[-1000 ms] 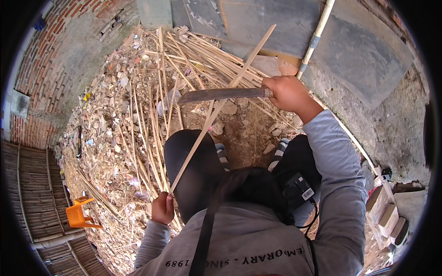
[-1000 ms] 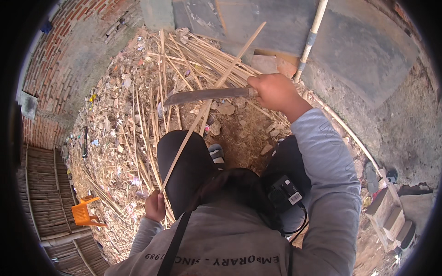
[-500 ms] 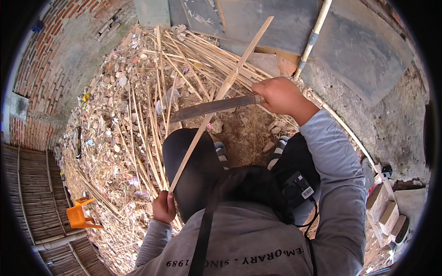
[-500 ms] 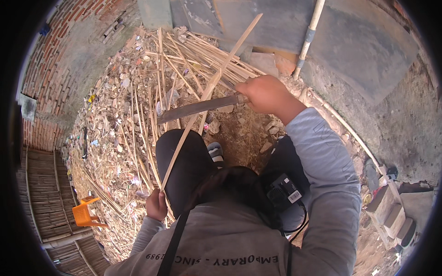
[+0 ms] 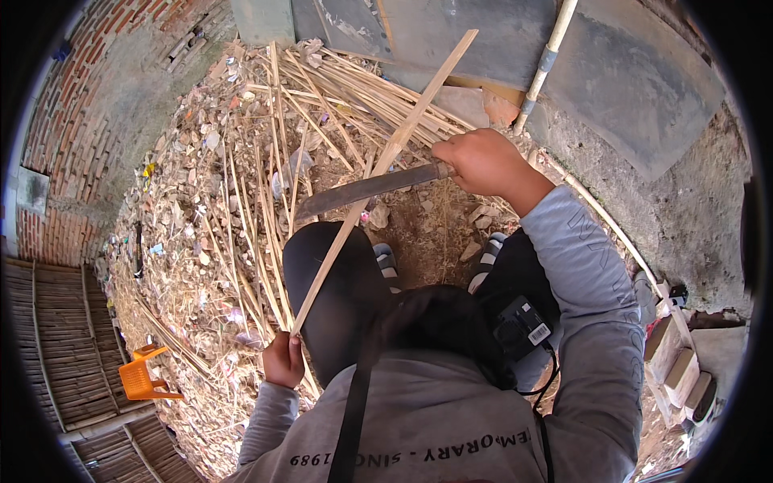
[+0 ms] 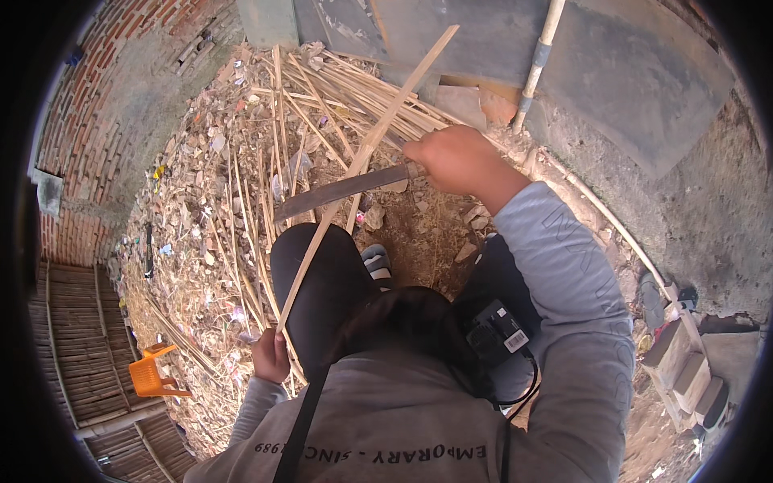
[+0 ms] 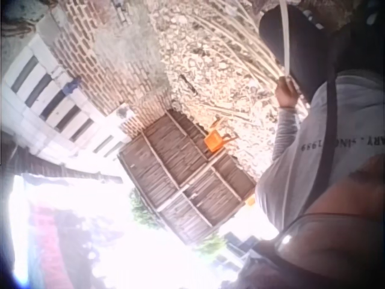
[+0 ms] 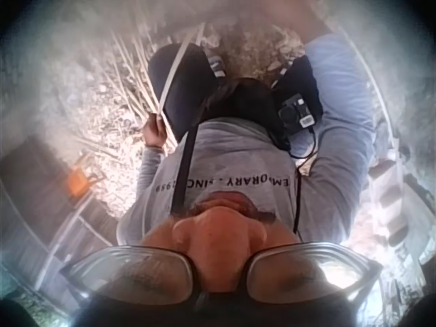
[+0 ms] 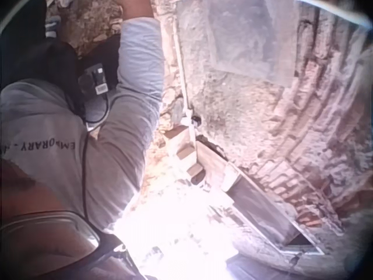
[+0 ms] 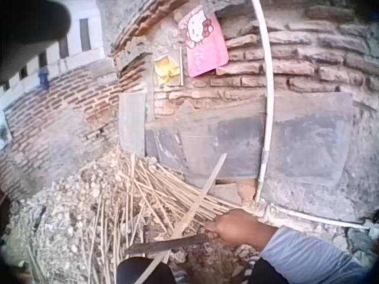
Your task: The person strips thin layers from a long bamboo stalk using a curved blade. They hold the stalk steady with their left hand and use the blade in their right hand to shave the material along the length of the bamboo piece.
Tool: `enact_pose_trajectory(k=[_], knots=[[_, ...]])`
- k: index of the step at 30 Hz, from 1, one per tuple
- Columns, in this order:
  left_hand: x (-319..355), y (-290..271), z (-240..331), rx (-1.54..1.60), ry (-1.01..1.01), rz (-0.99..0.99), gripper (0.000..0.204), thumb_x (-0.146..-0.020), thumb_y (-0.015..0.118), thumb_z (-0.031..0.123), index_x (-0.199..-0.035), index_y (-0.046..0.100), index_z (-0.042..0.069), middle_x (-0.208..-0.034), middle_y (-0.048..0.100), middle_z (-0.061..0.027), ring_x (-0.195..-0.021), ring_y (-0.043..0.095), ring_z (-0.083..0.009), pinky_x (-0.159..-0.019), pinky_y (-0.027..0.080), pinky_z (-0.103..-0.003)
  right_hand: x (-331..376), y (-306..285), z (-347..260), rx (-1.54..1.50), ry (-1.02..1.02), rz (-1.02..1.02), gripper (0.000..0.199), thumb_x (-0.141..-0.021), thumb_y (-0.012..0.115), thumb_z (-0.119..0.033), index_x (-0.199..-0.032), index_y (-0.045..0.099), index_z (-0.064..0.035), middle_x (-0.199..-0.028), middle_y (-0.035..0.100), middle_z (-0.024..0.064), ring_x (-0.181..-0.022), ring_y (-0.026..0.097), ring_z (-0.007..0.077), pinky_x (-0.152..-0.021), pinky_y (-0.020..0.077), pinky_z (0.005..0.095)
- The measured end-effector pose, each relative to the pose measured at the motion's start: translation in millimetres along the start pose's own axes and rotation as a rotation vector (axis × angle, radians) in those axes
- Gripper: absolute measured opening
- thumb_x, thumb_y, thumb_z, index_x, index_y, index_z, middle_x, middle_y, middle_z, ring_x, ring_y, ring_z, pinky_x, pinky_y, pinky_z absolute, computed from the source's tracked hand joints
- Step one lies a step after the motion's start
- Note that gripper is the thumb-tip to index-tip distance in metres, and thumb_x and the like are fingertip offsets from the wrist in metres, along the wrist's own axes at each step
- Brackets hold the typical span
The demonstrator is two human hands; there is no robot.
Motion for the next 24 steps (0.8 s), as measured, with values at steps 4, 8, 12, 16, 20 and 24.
enact_pose_trajectory(k=[4,8,12,16,20,24], knots=[[-5.8,6.3,6.3,-0.005,-0.005,0.071,0.038,-0.105,0.049,0.035,-0.082,0.054,0.005,-0.059,0.055,-0.0182,-0.054,0.059,-0.0425,-0.049,0.043,-0.048,0.0,11.5,27.2,-0.076,0.128,-0.045,0.027,-0.073,0.071,-0.01,-0.097,0.061,-0.0088,-0.087,0.067,0.0139,-0.085,0.067,0.0382,-0.073,0.0521,0.0504],[-3.9,0.9,4.3,-0.01,-0.006,0.069,0.036,-0.104,0.052,0.033,-0.083,0.055,0.004,-0.059,0.056,-0.0184,-0.055,0.059,-0.0423,-0.05,0.044,-0.048,2.2,1.3,13.4,-0.011,0.12,0.01,0.025,-0.074,0.07,-0.01,-0.098,0.062,-0.0091,-0.085,0.067,0.0144,-0.083,0.067,0.0388,-0.072,0.0517,0.0512],[-9.2,5.0,19.2,-0.006,0.046,0.034,0.035,-0.104,0.052,0.031,-0.084,0.056,0.003,-0.061,0.057,-0.0186,-0.056,0.06,-0.0424,-0.051,0.045,-0.048,-1.6,-1.4,-13.2,0.015,-0.025,0.032,0.028,-0.075,0.068,-0.011,-0.103,0.064,-0.0076,-0.085,0.068,0.0176,-0.086,0.067,0.0396,-0.075,0.0526,0.0515],[-3.8,5.2,14.0,-0.008,0.001,0.022,0.034,-0.104,0.052,0.032,-0.085,0.056,0.003,-0.062,0.057,-0.0193,-0.056,0.06,-0.0429,-0.051,0.044,-0.048,-2.5,6.8,30.2,-0.091,0.142,0.087,0.034,-0.076,0.067,-0.012,-0.109,0.062,-0.005,-0.089,0.068,0.0208,-0.086,0.067,0.042,-0.076,0.0523,0.0523],[-2.1,-3.1,11.2,-0.041,0.033,-0.002,0.034,-0.104,0.053,0.031,-0.085,0.055,0.003,-0.062,0.057,-0.0194,-0.057,0.06,-0.0429,-0.05,0.044,-0.048,12.2,-1.6,64.3,-0.056,0.338,0.144,0.038,-0.076,0.068,-0.012,-0.113,0.062,-0.005,-0.094,0.069,0.0219,-0.089,0.067,0.0424,-0.079,0.0524,0.0523],[-5.6,-1.6,22.6,0.001,-0.046,-0.03,0.035,-0.104,0.052,0.033,-0.085,0.055,0.004,-0.062,0.058,-0.0191,-0.057,0.061,-0.0421,-0.052,0.045,-0.049,10.3,-4.1,22.6,-0.025,0.119,0.043,0.032,-0.075,0.069,-0.011,-0.107,0.062,-0.0079,-0.089,0.069,0.0171,-0.09,0.068,0.0386,-0.077,0.0528,0.0511]])
Point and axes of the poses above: each hand's wrist, its own x-axis away from the middle knuckle, its own y-axis out of the palm, z = x × y, the point moved 5 cm from there along -x, towards the middle knuckle
